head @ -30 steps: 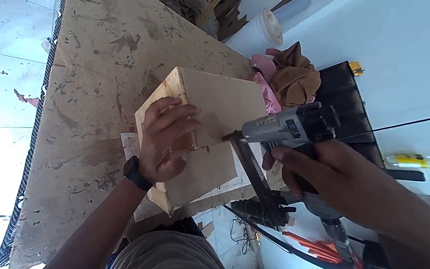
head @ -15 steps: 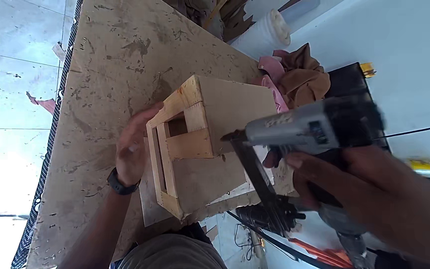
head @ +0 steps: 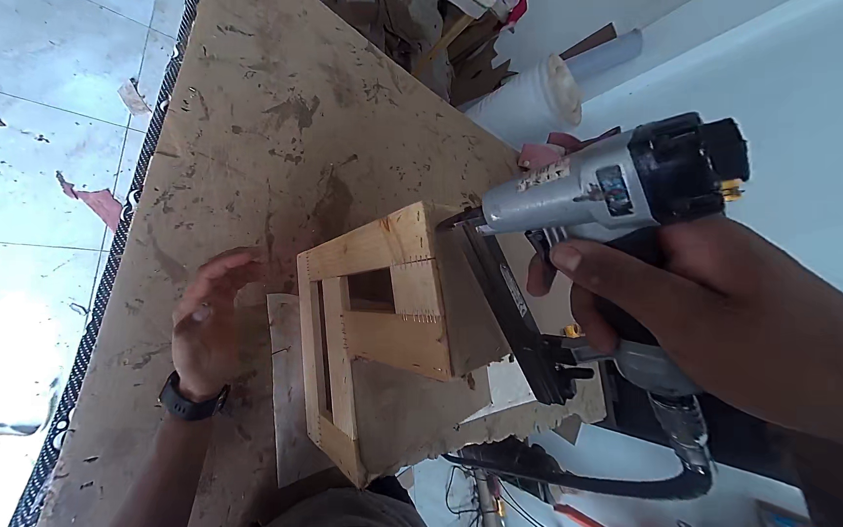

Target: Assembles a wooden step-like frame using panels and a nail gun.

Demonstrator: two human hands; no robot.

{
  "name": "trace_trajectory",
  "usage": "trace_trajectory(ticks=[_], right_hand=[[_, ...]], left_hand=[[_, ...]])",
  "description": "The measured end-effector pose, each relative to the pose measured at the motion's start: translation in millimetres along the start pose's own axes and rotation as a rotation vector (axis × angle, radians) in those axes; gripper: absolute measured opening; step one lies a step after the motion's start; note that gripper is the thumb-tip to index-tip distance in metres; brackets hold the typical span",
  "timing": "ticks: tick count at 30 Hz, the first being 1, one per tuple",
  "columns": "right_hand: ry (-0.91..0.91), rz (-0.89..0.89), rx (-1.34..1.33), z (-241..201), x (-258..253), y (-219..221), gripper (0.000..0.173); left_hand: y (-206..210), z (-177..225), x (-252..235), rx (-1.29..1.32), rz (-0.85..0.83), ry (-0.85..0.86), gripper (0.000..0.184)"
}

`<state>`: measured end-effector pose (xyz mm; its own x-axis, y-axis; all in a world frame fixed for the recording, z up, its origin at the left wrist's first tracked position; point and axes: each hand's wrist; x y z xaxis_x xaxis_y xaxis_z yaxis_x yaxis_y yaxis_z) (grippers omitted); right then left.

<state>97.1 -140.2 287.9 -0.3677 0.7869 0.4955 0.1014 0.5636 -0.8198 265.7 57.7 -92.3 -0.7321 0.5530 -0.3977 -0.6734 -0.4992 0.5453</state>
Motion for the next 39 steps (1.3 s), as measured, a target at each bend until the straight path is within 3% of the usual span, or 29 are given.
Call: trace_trajectory(ticks=[5,9,14,18,29,35,39], right_hand=[[-0.007,0.033,-0.076,31.7,-10.0,-23.2,0.026],[0.078,0.047,-0.035,55.2,-19.2,-28.7,0.023],[0.126,0.116,-0.026,102.9,-28.1,-57.8,0.027],[0.187,0.069,-0.051,139.4,-45.1,-70.3,0.031],[0.217,0.109,-0.091,213.5,-68.5,-112.7,0.03],[0.161,0.07,-0.141,246.3,-80.3,-121.2,0.032],[0.195,0.147,-0.317,293.2,-51.1,-110.9,0.033]], left_hand=[[-21.1,-21.6,1.4,0.024,0.007,-0.03,0.069],[-38.2,-44.1,22.9,-0.131,-0.007,-0.083,0.068],[-53.5,-66.3,50.1,-0.459,-0.068,-0.028,0.04],[-49.5,-76.2,57.0,-0.604,-0.134,0.048,0.034],[-53.2,-79.3,62.2,-0.862,-0.313,0.037,0.029],[-37.5,-73.4,57.6,-0.974,-0.287,0.045,0.029],[-36.9,-70.1,57.4,-0.979,-0.263,0.051,0.024]])
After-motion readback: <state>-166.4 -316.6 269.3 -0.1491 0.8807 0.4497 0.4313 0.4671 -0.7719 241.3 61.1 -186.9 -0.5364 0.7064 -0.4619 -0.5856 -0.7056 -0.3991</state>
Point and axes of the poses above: each hand's wrist, its own x-axis away from the middle knuckle, its own y-axis out of the palm, z = x × y, and after that the axes turned 14 degrees about y, right-handed
